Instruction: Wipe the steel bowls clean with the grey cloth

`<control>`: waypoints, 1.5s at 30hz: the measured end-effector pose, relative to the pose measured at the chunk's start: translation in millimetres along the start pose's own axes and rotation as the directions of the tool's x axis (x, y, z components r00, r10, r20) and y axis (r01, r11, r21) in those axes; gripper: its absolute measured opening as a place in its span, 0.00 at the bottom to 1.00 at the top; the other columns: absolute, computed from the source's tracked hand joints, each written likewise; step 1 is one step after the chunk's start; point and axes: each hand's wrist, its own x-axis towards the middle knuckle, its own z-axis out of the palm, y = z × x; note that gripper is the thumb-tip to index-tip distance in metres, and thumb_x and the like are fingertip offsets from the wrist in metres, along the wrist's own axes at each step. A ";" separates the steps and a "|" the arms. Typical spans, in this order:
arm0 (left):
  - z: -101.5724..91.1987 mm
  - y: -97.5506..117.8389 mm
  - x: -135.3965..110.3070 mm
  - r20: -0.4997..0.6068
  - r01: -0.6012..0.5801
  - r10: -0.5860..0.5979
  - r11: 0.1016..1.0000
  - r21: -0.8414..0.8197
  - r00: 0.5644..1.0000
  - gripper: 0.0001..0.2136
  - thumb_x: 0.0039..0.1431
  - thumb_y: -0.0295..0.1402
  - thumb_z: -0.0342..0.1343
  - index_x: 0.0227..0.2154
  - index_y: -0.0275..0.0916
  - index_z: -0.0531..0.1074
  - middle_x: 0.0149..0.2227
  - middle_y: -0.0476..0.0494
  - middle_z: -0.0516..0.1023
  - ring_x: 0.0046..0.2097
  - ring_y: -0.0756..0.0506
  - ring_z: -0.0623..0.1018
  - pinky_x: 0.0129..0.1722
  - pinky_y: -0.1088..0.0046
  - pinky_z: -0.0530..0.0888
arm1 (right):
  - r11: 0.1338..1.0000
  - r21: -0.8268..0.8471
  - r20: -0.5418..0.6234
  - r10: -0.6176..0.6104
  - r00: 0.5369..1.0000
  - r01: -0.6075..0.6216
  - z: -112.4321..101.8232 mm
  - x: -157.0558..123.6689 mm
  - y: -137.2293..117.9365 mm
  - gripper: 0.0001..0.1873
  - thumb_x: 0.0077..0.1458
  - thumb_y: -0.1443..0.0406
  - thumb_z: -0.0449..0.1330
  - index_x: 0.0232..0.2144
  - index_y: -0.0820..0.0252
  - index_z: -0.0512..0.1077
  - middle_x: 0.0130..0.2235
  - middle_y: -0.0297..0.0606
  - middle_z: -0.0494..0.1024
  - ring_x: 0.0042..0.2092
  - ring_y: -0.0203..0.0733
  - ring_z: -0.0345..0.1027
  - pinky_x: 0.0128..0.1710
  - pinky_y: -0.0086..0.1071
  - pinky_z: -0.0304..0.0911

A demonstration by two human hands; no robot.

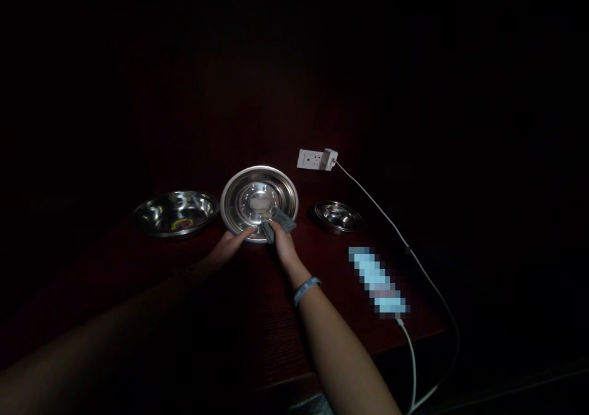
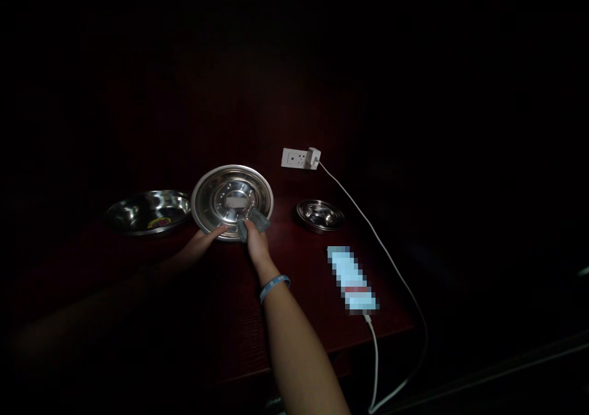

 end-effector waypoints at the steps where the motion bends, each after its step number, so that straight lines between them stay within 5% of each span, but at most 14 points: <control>1: 0.5 1.1 -0.6 0.016 -0.007 0.007 1.000 0.001 1.000 0.25 0.50 0.40 0.60 0.52 0.39 0.70 0.55 0.41 0.75 0.60 0.39 0.70 0.63 0.60 0.60 | 1.000 0.007 0.007 -0.006 1.000 0.006 0.1 -0.2 -0.1 0.17 0.48 0.58 0.60 0.40 0.58 0.76 0.44 0.35 0.80 0.49 0.44 0.72 0.55 0.36 0.61; 6: 0.0 -1.5 1.6 0.060 0.000 0.001 1.000 -0.022 0.998 0.27 0.45 0.39 0.63 0.50 0.37 0.72 0.53 0.40 0.77 0.59 0.40 0.71 0.63 0.59 0.60 | 1.000 0.011 0.019 0.019 1.000 -0.019 0.6 -0.6 -1.2 0.16 0.47 0.58 0.61 0.38 0.59 0.77 0.41 0.35 0.81 0.46 0.43 0.73 0.54 0.37 0.62; 12: -1.8 -3.4 3.6 -0.017 0.145 -0.147 0.987 -0.074 0.989 0.20 0.42 0.36 0.64 0.41 0.37 0.76 0.47 0.40 0.80 0.55 0.37 0.74 0.60 0.57 0.65 | 1.000 0.022 0.021 0.010 1.000 -0.010 -0.9 -0.2 1.5 0.18 0.46 0.58 0.63 0.39 0.59 0.77 0.43 0.36 0.81 0.49 0.44 0.72 0.56 0.38 0.61; 23: -2.7 2.1 2.1 0.004 0.122 -0.122 0.989 -0.088 0.993 0.16 0.39 0.36 0.64 0.34 0.36 0.76 0.40 0.42 0.83 0.51 0.37 0.77 0.57 0.57 0.67 | 1.000 -0.009 0.029 0.008 1.000 -0.008 -9.8 3.2 -9.8 0.19 0.45 0.59 0.64 0.41 0.58 0.77 0.44 0.36 0.80 0.48 0.44 0.73 0.54 0.39 0.63; 32: -6.4 -7.8 2.0 0.043 0.155 -0.153 0.986 -0.059 0.987 0.19 0.41 0.35 0.64 0.39 0.36 0.76 0.44 0.42 0.82 0.51 0.37 0.77 0.59 0.57 0.66 | 0.996 -0.064 -0.124 -0.064 0.990 0.057 -19.4 11.4 -13.7 0.13 0.41 0.62 0.63 0.33 0.57 0.78 0.38 0.33 0.81 0.42 0.44 0.74 0.48 0.36 0.66; 45: -2.6 -2.7 -0.8 0.027 0.096 -0.094 0.992 -0.076 0.995 0.21 0.46 0.38 0.63 0.44 0.38 0.75 0.50 0.41 0.79 0.56 0.38 0.73 0.60 0.59 0.65 | 0.999 -0.040 -0.078 -0.034 0.996 0.031 -16.6 11.8 -6.1 0.13 0.43 0.60 0.62 0.34 0.55 0.77 0.39 0.31 0.81 0.43 0.43 0.74 0.50 0.36 0.65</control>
